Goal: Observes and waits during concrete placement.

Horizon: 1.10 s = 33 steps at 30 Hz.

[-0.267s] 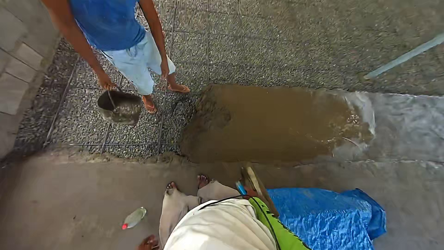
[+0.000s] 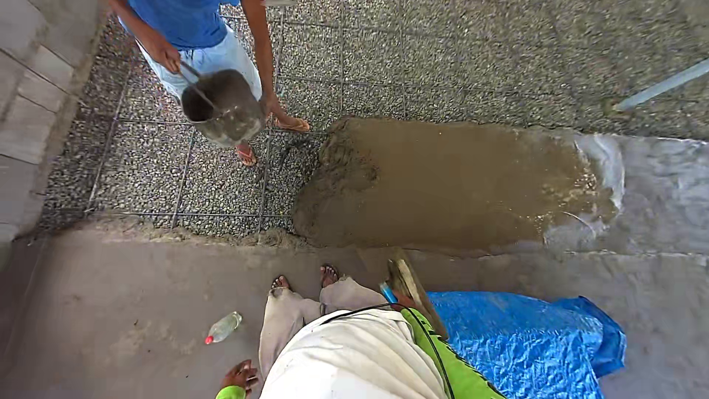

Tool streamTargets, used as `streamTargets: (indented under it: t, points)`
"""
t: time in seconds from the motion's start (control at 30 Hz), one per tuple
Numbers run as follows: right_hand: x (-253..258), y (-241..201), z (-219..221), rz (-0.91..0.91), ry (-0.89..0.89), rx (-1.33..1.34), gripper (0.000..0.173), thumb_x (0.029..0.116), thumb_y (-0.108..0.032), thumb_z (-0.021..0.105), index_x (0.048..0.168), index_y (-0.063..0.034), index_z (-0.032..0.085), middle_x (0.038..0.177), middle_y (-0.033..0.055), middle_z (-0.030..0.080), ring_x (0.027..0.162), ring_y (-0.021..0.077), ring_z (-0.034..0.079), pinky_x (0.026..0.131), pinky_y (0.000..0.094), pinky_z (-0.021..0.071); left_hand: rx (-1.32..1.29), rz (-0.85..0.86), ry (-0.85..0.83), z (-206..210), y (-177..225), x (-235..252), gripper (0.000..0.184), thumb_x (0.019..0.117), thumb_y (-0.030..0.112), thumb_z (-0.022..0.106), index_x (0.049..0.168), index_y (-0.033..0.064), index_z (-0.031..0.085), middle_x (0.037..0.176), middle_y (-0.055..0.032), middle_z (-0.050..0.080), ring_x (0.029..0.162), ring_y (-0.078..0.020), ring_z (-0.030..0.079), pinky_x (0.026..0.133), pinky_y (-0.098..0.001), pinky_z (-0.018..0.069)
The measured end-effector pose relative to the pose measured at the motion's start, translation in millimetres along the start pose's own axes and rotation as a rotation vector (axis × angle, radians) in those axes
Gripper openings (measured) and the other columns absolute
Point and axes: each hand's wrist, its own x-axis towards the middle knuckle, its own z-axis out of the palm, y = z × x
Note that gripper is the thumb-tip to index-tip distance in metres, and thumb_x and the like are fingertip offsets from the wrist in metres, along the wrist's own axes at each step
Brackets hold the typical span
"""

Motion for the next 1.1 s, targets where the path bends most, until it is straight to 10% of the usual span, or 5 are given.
streamTargets:
  t: [0.1, 1.1]
  points:
    - [5, -29, -12, 0.34, -0.148, 0.19, 0.058, 0.0973, -0.024, 0.071, 0.15, -0.0064, 0.053, 0.145, 0.0243, 0.058, 0.136, 0.0434, 0.054, 0.116, 0.0609, 0.0362, -0.001, -0.005, 0.005, 0, 6, -4, 0.039, 0.1118, 0.017, 0.042, 0.145, -0.0027, 0.048, 0.127, -0.0269, 0.064, 0.106, -0.0341, 0.067, 0.09, -0.05, 0.0525]
    - [35, -19, 13, 0.434, -0.19, 0.253, 0.064, 0.094, -0.021, 0.072, 0.154, -0.019, 0.05, 0.145, 0.0222, 0.059, 0.136, 0.0423, 0.054, 0.112, 0.0605, 0.0407, 0.085, -0.038, 0.075, -14, 27, -7, 0.039, 0.1125, 0.025, 0.042, 0.138, -0.0024, 0.055, 0.121, -0.0215, 0.069, 0.101, -0.0296, 0.07, 0.086, -0.0471, 0.0542]
